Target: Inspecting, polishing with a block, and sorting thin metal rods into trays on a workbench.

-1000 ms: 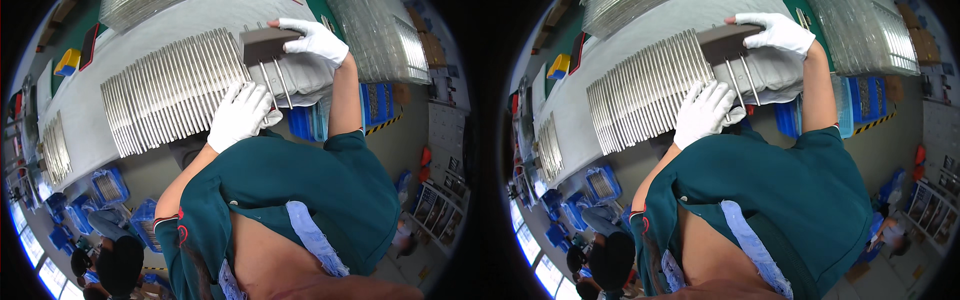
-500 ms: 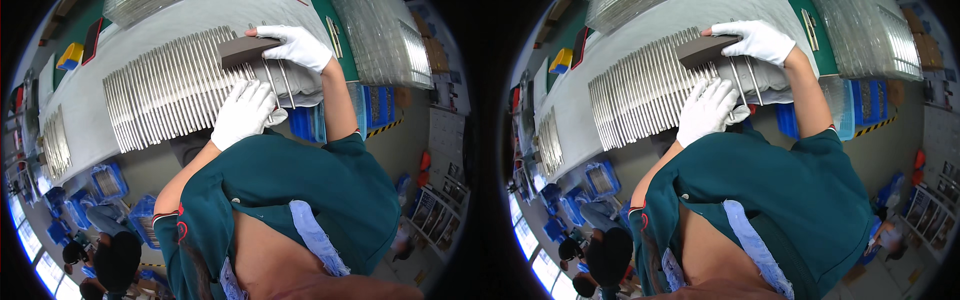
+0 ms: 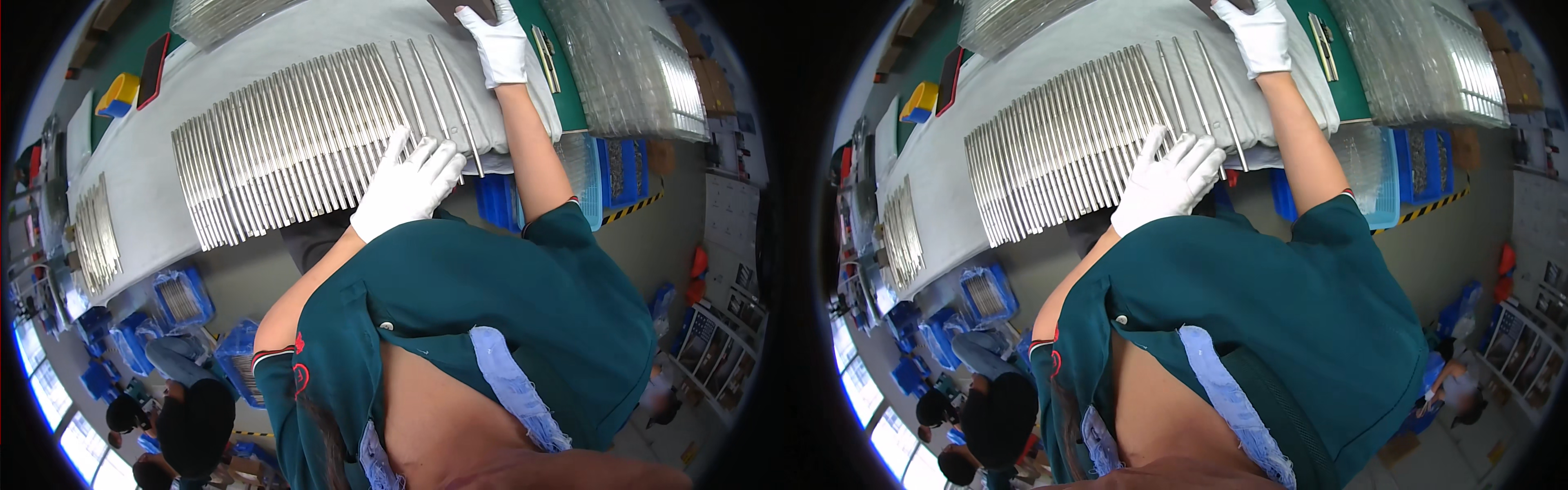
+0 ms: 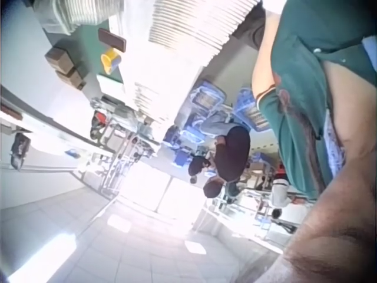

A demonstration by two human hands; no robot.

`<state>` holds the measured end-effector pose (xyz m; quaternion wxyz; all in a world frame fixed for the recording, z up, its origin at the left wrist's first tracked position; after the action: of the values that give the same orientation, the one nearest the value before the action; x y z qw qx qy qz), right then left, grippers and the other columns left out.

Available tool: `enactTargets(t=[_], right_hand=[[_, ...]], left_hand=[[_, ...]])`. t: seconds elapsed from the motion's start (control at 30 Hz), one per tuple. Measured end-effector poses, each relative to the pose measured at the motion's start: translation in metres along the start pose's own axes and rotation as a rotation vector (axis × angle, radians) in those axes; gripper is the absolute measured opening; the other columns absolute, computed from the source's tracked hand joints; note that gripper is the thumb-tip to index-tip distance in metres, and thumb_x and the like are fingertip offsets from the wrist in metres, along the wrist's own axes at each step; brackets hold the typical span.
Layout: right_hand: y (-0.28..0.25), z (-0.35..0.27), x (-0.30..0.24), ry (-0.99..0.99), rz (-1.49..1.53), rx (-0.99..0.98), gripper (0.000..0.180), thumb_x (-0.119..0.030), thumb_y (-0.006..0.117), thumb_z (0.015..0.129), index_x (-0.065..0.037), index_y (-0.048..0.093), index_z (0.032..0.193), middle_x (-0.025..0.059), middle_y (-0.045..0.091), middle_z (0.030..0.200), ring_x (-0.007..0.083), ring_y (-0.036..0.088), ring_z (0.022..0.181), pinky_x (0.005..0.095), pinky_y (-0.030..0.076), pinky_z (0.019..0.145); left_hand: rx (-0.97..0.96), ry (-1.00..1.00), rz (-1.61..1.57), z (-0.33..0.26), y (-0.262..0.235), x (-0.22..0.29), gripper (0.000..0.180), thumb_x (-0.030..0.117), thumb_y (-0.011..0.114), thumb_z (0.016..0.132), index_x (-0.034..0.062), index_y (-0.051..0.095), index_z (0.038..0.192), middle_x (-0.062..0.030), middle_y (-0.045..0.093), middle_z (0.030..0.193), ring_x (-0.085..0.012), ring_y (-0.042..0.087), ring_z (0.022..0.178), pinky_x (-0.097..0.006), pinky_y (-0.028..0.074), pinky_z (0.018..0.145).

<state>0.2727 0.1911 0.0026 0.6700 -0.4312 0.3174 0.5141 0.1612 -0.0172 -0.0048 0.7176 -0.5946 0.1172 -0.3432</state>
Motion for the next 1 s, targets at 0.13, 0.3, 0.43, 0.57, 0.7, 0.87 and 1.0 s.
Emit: enactTargets(t=[0.13,0.3,0.43,0.57,0.7,0.87,1.0], right_hand=[[-0.001,-0.001,0.003,-0.012,-0.015,-0.024,0.063,-0.008,0.067,0.071,0.002,0.041,0.128,0.0162,0.050,0.122,0.0248,0.047,0.115,0.0307,0.036,0.097],[0.002,-0.003,-0.002,-0.039,-0.228,-0.081,0.059,-0.013,0.069,0.069,0.002,0.049,0.123,0.0167,0.054,0.118,0.0259,0.050,0.111,0.0323,0.039,0.095],[0.009,-0.012,-0.017,-0.105,-0.211,-0.223,0.056,-0.015,0.070,0.069,0.002,0.053,0.119,0.0165,0.058,0.113,0.0262,0.054,0.106,0.0330,0.041,0.093],[0.008,-0.029,-0.022,0.285,0.005,-0.471,0.048,-0.010,0.066,0.080,-0.011,0.052,0.126,0.0017,0.059,0.111,0.0100,0.058,0.091,0.0248,0.048,0.083],[0.007,-0.034,-0.043,0.221,0.018,-0.854,0.047,-0.006,0.063,0.079,-0.009,0.054,0.125,0.0033,0.059,0.115,0.0112,0.058,0.097,0.0254,0.047,0.087],[0.046,-0.055,-0.070,-0.001,-0.109,-0.913,0.047,-0.002,0.063,0.076,-0.007,0.055,0.122,0.0058,0.060,0.116,0.0156,0.053,0.108,0.0276,0.042,0.095],[0.017,-0.034,-0.036,0.327,0.115,-0.934,0.048,-0.001,0.064,0.075,-0.007,0.055,0.122,0.0065,0.060,0.115,0.0156,0.055,0.105,0.0286,0.043,0.095]], left_hand=[[0.112,-0.151,0.022,-0.003,-0.010,-0.007,0.047,0.023,0.059,0.074,0.0034,0.050,0.115,-0.0120,0.050,0.118,-0.0273,0.046,0.114,-0.053,0.024,0.102],[0.073,-0.227,0.077,-0.007,-0.004,-0.019,0.043,0.015,0.058,0.074,0.0032,0.051,0.115,-0.0130,0.052,0.117,-0.0273,0.048,0.112,-0.051,0.027,0.101],[0.119,-0.187,0.072,-0.009,-0.004,-0.018,0.044,0.015,0.058,0.073,0.0011,0.051,0.114,-0.0140,0.052,0.117,-0.0276,0.049,0.111,-0.049,0.029,0.101],[0.113,-0.142,-0.004,-0.013,-0.005,-0.015,0.042,0.015,0.058,0.073,-0.0004,0.052,0.112,-0.0167,0.051,0.117,-0.0274,0.049,0.112,-0.044,0.030,0.101],[0.122,-0.173,-0.078,-0.013,-0.010,-0.015,0.040,0.018,0.060,0.074,0.0001,0.053,0.109,-0.0188,0.053,0.115,-0.0291,0.051,0.110,-0.042,0.033,0.100],[0.299,-0.183,-0.033,-0.019,-0.015,-0.016,0.041,0.027,0.062,0.076,0.0007,0.054,0.106,-0.0195,0.057,0.109,-0.0321,0.055,0.104,-0.044,0.038,0.097],[0.319,-0.220,-0.084,-0.016,-0.019,-0.016,0.041,0.026,0.061,0.076,0.0006,0.053,0.107,-0.0193,0.057,0.109,-0.0320,0.055,0.105,-0.043,0.037,0.097]])
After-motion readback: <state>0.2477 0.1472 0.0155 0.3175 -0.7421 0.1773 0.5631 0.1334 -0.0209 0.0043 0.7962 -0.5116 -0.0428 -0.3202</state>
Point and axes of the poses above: each hand's wrist, its own z-axis towards the middle knuckle, its own y-axis out of the palm, x = y × z, the point moved 6 cm from there along z, towards the middle knuckle
